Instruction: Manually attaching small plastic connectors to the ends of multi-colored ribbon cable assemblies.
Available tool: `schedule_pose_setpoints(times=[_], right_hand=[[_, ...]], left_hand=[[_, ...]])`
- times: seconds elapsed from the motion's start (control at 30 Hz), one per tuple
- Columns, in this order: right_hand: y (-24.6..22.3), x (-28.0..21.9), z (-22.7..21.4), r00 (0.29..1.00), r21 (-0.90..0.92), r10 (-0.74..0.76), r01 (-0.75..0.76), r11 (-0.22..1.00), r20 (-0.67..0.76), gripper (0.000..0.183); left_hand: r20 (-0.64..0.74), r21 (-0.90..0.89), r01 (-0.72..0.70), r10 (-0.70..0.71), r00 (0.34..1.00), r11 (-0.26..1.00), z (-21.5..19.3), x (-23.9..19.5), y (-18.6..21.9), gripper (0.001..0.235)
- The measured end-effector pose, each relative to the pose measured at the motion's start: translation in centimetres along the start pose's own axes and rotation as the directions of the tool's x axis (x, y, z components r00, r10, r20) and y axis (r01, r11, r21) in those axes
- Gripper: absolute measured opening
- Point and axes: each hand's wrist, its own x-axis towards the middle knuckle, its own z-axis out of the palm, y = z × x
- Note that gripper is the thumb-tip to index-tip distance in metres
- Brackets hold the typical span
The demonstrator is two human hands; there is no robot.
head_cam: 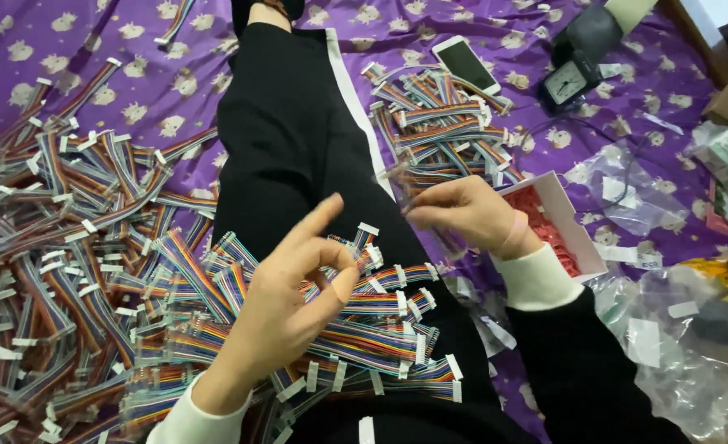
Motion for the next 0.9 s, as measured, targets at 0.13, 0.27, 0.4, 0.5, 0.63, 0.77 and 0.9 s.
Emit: schedule_pose_setpoints(times=[0.13,0.27,0.4,0.5,0.63,0.77,0.9], right_hand=[[-5.1,-1.8,1.6,0.967,-0.006,-0.014,0.016,1.0,0.256,0.02],[-5.3,-2.1,3.0,0.937,0.21,-0.124,0.057,0.976,0.325,0.022],[-2.2,-3.6,4.1,0.977,0.37,-0.083,0.005,0.929,0.194,0.031],[-1.5,-5.5,5.4,0.997,0.54,-0.033,-0.012,0.842,0.074,0.032],[-2.0,-5.7,6.7,0.993,0.554,-0.092,0.121,0.824,-0.08,0.03],[-5.6,-6.3,6.4,0.99,0.545,-0.057,0.121,0.83,-0.133,0.027],[-6.5,-6.7,6.6,0.997,0.626,-0.058,0.019,0.779,0.042,0.02]], left_hand=[[0.019,-0.257,0.054,-0.051,0.999,0.965,-0.3,1.3,0.2,0.006],[-0.099,-0.476,0.185,-0.261,0.96,0.86,-1.8,0.9,-0.2,0.012],[-0.356,-0.568,0.19,-0.447,0.82,0.801,-2.9,-0.6,-3.7,0.012],[-0.426,-0.608,0.174,-0.503,0.752,0.775,-3.2,-1.6,-4.1,0.012],[-0.473,-0.607,0.136,-0.493,0.73,0.783,-3.1,-2.2,-2.9,0.012],[-0.523,-0.064,0.03,-0.059,0.85,0.998,-3.8,-2.4,0.8,0.008],[-0.195,0.251,-0.241,0.293,0.936,0.937,-3.4,-2.7,2.6,0.025]])
